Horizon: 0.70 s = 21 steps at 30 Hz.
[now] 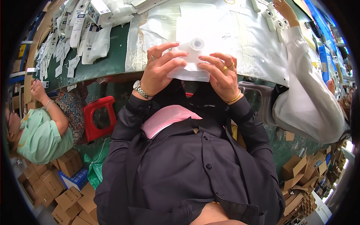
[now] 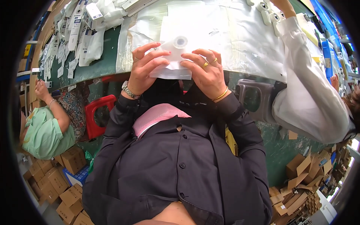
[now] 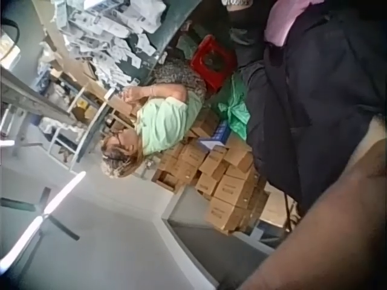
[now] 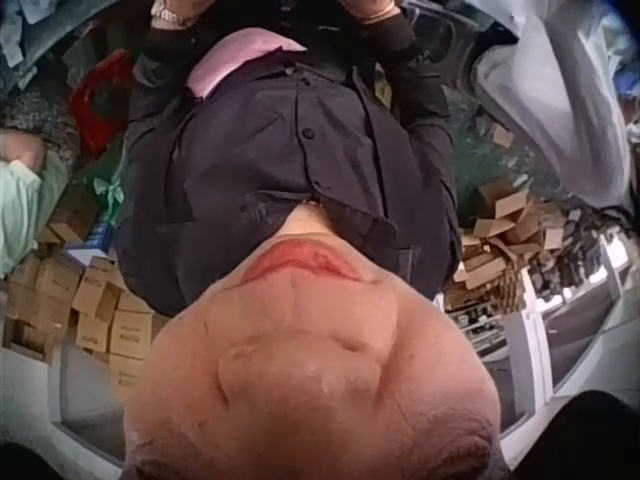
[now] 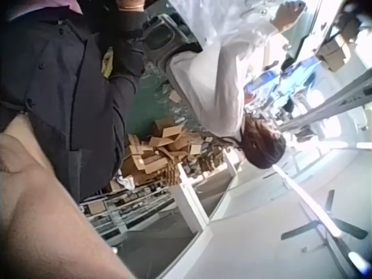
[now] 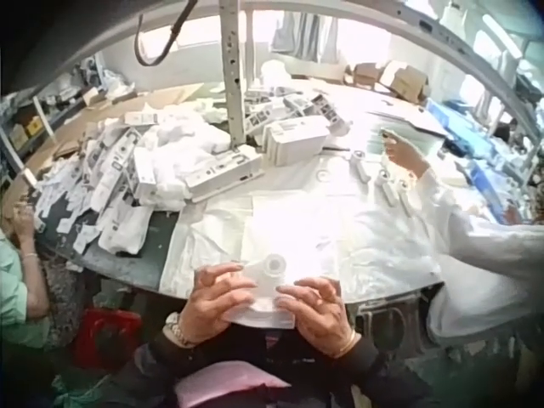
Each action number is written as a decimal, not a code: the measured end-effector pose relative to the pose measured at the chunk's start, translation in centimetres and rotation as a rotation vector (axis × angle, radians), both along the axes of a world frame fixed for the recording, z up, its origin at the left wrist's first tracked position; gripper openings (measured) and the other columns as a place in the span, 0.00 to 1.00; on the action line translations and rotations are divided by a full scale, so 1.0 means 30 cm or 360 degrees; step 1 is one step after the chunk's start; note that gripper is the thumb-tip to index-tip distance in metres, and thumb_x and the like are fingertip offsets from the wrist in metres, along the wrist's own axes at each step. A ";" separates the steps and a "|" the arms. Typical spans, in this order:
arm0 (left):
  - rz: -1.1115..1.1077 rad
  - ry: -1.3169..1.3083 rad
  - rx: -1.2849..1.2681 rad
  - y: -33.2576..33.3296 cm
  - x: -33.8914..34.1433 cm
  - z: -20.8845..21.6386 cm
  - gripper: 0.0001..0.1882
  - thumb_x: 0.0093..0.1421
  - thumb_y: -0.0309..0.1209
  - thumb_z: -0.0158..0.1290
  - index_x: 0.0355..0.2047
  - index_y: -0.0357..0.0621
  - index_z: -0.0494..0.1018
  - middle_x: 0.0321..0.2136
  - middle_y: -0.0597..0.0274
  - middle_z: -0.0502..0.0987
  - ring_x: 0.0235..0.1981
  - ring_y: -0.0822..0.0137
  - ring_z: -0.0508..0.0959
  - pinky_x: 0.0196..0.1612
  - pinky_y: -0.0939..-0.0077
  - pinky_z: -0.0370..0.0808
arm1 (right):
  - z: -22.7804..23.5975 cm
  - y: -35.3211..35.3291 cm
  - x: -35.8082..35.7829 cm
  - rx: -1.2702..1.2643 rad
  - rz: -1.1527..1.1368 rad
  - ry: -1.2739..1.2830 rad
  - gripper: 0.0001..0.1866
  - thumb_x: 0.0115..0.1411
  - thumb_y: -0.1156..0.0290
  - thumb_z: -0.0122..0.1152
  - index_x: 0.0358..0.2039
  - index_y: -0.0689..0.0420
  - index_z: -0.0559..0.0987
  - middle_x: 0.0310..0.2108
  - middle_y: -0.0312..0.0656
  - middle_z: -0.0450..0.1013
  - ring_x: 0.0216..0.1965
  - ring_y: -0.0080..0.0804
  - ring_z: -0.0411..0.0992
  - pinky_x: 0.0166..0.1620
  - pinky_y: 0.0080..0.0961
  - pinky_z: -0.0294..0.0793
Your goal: The person places a white plastic component into a plastic bag, seals the bag by hand, and then folds a cardboard box to insert the bagged component inside.
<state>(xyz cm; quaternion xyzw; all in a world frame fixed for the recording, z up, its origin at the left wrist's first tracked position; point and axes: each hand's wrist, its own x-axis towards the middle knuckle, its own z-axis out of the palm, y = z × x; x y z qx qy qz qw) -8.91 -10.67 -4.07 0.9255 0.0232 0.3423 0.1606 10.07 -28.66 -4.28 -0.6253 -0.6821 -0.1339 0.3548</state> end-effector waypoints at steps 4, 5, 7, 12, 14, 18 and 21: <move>0.0026 -0.0052 -0.0156 -0.002 0.023 0.012 0.11 0.58 0.28 0.66 0.43 0.54 0.83 0.43 0.73 0.86 0.58 0.62 0.79 0.61 0.63 0.60 | -0.013 0.033 0.015 0.0108 -0.0021 0.0412 0.13 0.58 0.80 0.70 0.43 0.55 0.85 0.40 0.36 0.84 0.45 0.38 0.77 0.49 0.31 0.72; 0.0120 -0.0097 -0.0229 -0.008 0.035 0.019 0.08 0.59 0.29 0.66 0.40 0.52 0.84 0.40 0.72 0.86 0.56 0.62 0.80 0.60 0.63 0.60 | -0.012 0.044 0.016 0.0110 -0.0026 0.0414 0.13 0.58 0.80 0.70 0.43 0.55 0.85 0.40 0.36 0.84 0.45 0.38 0.77 0.49 0.31 0.72; 0.0307 -0.0186 -0.0374 -0.020 0.064 0.031 0.04 0.61 0.31 0.67 0.36 0.50 0.84 0.35 0.70 0.86 0.52 0.63 0.82 0.58 0.64 0.60 | -0.006 0.068 0.019 0.0100 -0.0125 0.0752 0.06 0.61 0.78 0.70 0.39 0.58 0.85 0.31 0.38 0.82 0.35 0.32 0.76 0.41 0.27 0.72; 0.0543 -0.0283 -0.0696 -0.003 0.126 -0.004 0.07 0.61 0.34 0.68 0.29 0.47 0.84 0.29 0.66 0.84 0.44 0.63 0.82 0.57 0.63 0.61 | 0.015 0.131 0.007 0.0040 -0.0433 0.1461 0.09 0.66 0.71 0.71 0.31 0.62 0.84 0.18 0.36 0.75 0.19 0.19 0.67 0.27 0.22 0.66; 0.0628 -0.0246 -0.0877 0.009 0.145 -0.026 0.09 0.60 0.35 0.68 0.27 0.47 0.83 0.25 0.66 0.82 0.38 0.64 0.80 0.55 0.62 0.62 | 0.012 0.139 0.016 0.0012 -0.0497 0.1414 0.10 0.65 0.70 0.72 0.29 0.62 0.83 0.16 0.35 0.73 0.18 0.18 0.65 0.26 0.22 0.64; 0.0731 -0.0104 -0.0936 0.024 0.158 -0.053 0.11 0.59 0.37 0.68 0.24 0.47 0.82 0.22 0.68 0.80 0.33 0.65 0.78 0.54 0.63 0.62 | -0.002 0.161 0.029 -0.0056 -0.0652 0.1266 0.15 0.63 0.68 0.74 0.23 0.61 0.80 0.13 0.32 0.69 0.16 0.17 0.60 0.23 0.22 0.61; 0.0771 -0.0028 -0.0880 0.018 0.171 -0.050 0.12 0.59 0.38 0.68 0.23 0.47 0.81 0.20 0.69 0.79 0.31 0.65 0.77 0.54 0.64 0.62 | -0.023 0.170 0.033 -0.0058 -0.0717 0.1165 0.18 0.61 0.67 0.74 0.20 0.61 0.78 0.12 0.32 0.68 0.15 0.17 0.59 0.22 0.22 0.59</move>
